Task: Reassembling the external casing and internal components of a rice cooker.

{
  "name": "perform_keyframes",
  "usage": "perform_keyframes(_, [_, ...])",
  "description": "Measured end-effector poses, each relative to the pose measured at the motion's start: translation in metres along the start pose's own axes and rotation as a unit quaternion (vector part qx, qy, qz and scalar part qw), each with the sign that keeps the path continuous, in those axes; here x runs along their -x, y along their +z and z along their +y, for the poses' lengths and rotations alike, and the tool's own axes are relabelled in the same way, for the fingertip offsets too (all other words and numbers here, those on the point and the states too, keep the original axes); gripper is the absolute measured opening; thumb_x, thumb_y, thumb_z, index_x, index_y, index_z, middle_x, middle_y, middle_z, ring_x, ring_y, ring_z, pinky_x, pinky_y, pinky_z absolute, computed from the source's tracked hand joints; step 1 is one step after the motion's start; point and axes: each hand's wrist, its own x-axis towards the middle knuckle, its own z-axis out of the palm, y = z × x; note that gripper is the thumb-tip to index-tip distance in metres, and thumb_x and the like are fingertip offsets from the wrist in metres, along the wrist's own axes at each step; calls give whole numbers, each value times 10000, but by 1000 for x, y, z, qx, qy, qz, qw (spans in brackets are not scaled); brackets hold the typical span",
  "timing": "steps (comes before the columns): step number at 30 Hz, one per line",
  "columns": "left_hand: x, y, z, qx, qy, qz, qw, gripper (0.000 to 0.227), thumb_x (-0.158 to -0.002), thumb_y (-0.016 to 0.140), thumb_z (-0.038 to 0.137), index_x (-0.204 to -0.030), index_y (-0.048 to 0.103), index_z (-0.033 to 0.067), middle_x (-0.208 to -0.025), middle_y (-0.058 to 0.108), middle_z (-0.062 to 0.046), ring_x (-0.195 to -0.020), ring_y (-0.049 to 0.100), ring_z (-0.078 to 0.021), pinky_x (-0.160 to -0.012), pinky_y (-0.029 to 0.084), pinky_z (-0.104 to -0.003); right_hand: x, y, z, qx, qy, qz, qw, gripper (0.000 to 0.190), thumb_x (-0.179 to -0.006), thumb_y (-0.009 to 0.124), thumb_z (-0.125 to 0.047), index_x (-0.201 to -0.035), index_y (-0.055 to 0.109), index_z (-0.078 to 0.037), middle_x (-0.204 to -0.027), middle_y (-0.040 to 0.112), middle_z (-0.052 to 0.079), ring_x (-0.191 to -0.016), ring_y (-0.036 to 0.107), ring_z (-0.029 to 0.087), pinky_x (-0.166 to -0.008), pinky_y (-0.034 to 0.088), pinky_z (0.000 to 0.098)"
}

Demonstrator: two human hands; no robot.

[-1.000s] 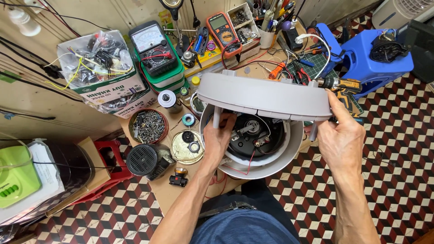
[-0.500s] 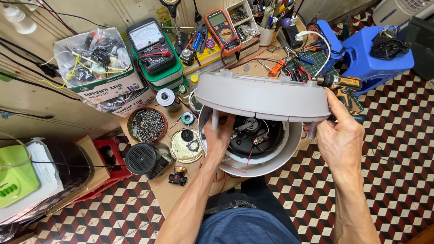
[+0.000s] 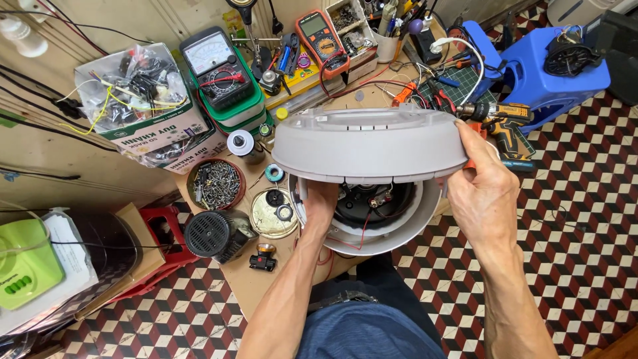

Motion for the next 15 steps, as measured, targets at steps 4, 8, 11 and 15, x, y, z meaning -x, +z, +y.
perform_keyframes(4, [-15, -51, -20, -110, -17, -48, 993, 439, -1083, 449, 269, -1440, 456, 14, -1479, 488, -94, -1351, 494, -201, -1200, 373, -359, 3, 1, 1, 1, 18, 0, 1000, 484, -981, 596, -37, -1464, 565, -31, -1389, 655, 169, -860, 737, 177, -765, 590, 295])
perform_keyframes(8, [21, 22, 18, -2, -66, 14, 998, 351, -1003, 533, 232, -1246, 576, -18, -1247, 630, -148, -1122, 636, -263, -998, 513, -427, 5, -1, 10, 19, 32, -5, 999, 483, -994, 576, -74, -1475, 535, -45, -1374, 658, 169, -805, 744, 178, -733, 591, 292])
perform_keyframes(11, [59, 68, 54, -739, 298, -176, 578, 268, -844, 727, 153, -1056, 667, 0, -952, 730, -139, -879, 697, -337, -814, 562, -444, 9, -1, 24, 31, 14, 3, 999, 483, -1017, 590, -80, -1492, 520, -32, -1392, 653, 189, -804, 747, 187, -765, 577, 315])
perform_keyframes(15, [70, 71, 66, -743, 275, -166, 588, 196, -793, 742, 69, -957, 668, -8, -810, 702, -160, -728, 676, -381, -683, 535, -488, 12, 1, 24, 39, -18, 0, 999, 483, -1015, 586, -74, -1490, 519, -15, -1411, 643, 208, -821, 744, 181, -772, 576, 326])
